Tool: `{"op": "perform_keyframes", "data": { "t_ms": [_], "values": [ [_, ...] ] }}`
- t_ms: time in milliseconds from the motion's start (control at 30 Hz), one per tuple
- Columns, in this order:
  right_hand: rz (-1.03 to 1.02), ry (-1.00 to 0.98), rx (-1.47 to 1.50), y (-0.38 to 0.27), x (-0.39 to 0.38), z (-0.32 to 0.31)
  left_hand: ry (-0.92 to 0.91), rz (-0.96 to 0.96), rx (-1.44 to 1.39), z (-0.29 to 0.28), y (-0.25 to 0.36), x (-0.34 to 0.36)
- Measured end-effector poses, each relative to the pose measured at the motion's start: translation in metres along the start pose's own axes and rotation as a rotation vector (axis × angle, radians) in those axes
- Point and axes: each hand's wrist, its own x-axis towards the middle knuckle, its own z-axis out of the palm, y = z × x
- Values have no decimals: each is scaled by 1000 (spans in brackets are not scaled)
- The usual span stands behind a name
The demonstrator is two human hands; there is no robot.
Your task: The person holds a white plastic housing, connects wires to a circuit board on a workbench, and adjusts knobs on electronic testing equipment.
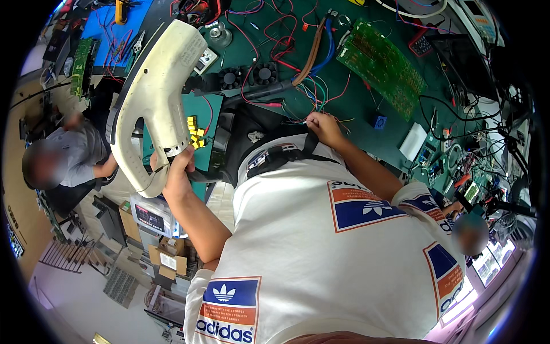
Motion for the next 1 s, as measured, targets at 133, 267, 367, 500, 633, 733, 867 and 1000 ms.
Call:
{"op": "perform_keyframes", "data": {
  "t_ms": [133,267,367,500,633,733,867,1000],
  "values": [
    [3,10,21,8,1,5,27,-13,-4,0,1,-2],
    [-55,46,-40,8,-1,5,21,-5,6,3,6,-6],
    [-80,90,8,2,-1,7,-44,12,-41,1,-2,-4],
    [-103,47,-42,-1,4,-1,-117,9,-28,4,-3,-11],
    [3,48,-5,-14,2,-6,-174,-41,-41,8,3,-15],
    [37,53,10,-13,3,-7,-183,-31,-80,8,0,-18],
    [92,41,54,-11,6,-9,-165,-28,-54,11,-1,-21],
    [37,89,46,-1,9,-2,-159,-35,-40,12,-2,-24]
  ]
}}
